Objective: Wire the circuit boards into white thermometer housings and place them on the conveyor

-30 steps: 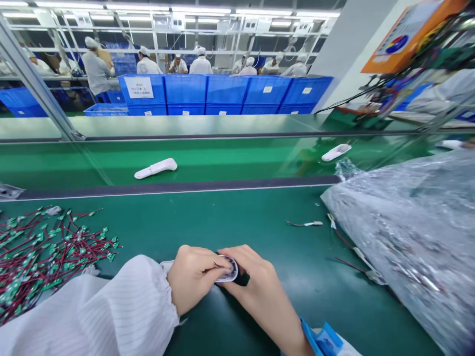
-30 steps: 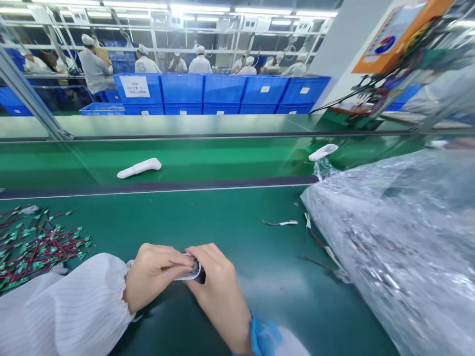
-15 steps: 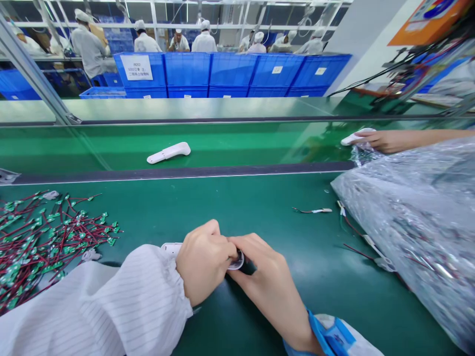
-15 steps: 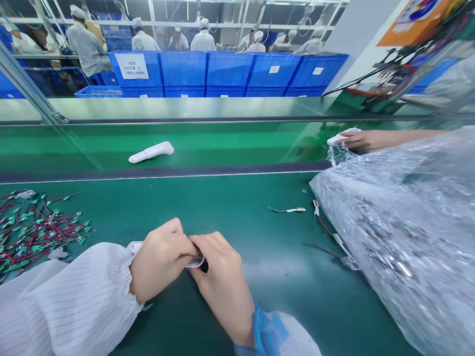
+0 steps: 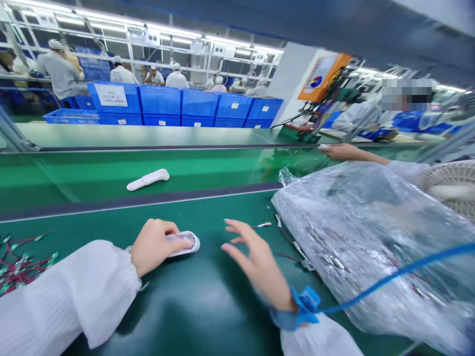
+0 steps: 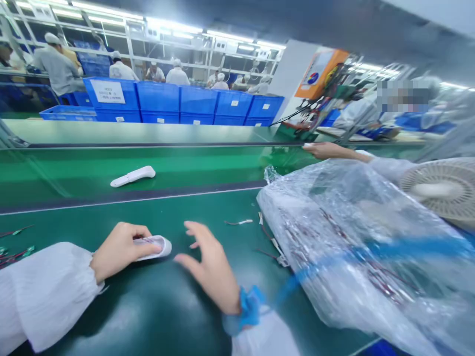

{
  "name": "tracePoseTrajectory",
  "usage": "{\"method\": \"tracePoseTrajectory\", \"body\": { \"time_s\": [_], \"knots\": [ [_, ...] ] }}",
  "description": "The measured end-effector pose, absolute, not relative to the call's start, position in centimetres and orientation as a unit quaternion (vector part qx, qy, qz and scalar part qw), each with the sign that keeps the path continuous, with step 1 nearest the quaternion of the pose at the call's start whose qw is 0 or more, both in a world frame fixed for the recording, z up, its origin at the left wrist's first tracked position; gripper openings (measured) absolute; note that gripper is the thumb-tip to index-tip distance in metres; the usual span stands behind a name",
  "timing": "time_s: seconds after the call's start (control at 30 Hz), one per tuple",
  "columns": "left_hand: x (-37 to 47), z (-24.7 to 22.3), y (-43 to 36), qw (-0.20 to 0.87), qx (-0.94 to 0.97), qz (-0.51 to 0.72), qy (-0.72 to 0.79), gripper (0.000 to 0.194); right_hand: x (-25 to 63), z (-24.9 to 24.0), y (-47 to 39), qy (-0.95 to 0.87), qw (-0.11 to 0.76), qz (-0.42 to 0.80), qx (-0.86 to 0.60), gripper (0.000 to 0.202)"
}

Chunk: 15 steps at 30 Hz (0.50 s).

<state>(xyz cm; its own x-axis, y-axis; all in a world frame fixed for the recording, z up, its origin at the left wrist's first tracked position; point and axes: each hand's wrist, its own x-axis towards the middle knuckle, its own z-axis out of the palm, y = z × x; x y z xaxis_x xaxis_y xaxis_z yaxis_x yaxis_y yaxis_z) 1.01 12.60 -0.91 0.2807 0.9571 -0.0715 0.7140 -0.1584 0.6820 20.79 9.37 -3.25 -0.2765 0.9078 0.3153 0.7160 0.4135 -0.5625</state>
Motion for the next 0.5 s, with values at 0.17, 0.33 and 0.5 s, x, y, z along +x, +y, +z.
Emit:
{"method": "tracePoseTrajectory", "body": {
  "time_s": [0.17,0.33,0.5],
  "knots": [
    [3.7,0.1,19.3,0.295,0.731,0.222,0.574,0.036,30.0,-4.3,12.8,-0.755,0.246,-0.034,-0.607,0.029],
    [9.7,-1.5,27.6,0.281,0.724,0.216,0.592,0.034,31.8,-5.4,13.5,-0.763,0.186,-0.081,-0.614,0.027],
    [14.8,-3.0,34.2,0.269,0.711,0.199,0.619,0.024,29.8,-5.2,12.5,-0.789,0.154,-0.078,-0.589,0.025]
  ]
}}
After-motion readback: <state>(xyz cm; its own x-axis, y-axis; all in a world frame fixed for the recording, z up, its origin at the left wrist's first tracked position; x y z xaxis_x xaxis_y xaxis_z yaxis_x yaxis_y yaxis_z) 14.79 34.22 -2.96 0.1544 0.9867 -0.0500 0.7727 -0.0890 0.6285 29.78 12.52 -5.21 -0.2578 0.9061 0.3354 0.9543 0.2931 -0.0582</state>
